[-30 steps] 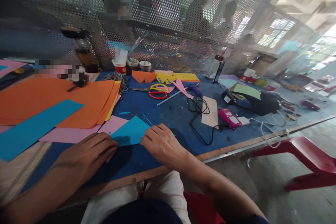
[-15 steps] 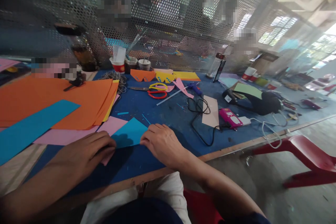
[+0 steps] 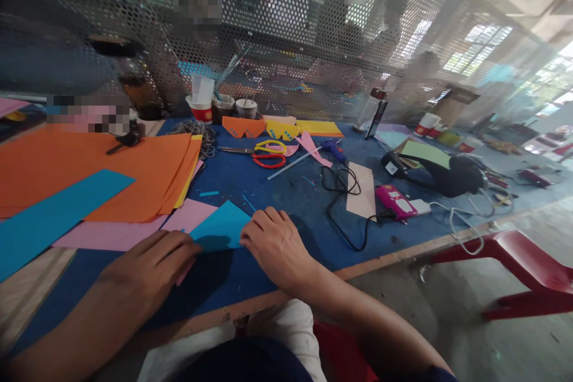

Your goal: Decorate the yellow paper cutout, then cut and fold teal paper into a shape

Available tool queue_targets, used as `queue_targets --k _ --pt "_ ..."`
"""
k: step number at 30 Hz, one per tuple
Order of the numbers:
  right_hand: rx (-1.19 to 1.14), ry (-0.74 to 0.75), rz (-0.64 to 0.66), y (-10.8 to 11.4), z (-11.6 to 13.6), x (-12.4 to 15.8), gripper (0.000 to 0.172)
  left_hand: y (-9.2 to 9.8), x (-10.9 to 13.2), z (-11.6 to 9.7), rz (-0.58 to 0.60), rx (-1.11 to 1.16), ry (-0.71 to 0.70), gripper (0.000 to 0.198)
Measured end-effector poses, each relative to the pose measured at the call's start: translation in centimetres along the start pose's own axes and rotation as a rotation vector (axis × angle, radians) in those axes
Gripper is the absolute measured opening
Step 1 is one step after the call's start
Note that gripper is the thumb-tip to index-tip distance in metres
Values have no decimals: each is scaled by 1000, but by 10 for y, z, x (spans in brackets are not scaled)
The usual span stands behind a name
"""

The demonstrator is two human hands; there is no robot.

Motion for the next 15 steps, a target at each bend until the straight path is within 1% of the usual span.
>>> queue_targets --k 3,5,8,12,15 --pt "88 18 -6 -2 4 3 14 -2 8 -9 -66 -130 -65 43" --pt "133 44 4 -2 9 6 13 -4 13 -14 -67 -193 -87 44" --pt "188 83 36 -3 21 8 15 -5 15 -22 -51 -235 -93 39" --pt "130 127 44 -6 41 10 21 -4 12 -31 -43 -229 -50 38" --pt "99 124 51 -12 48 12 26 -2 10 -36 -42 -219 -72 37"
Point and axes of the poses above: each hand's wrist, its own x-axis away from the middle knuckle, its own y-axis out of the back of the hand, z = x × y, the point moved 3 cm from there along -x, towards the middle knuckle, and after that the axes turned 1 degree about -z, right-handed, at the moved point
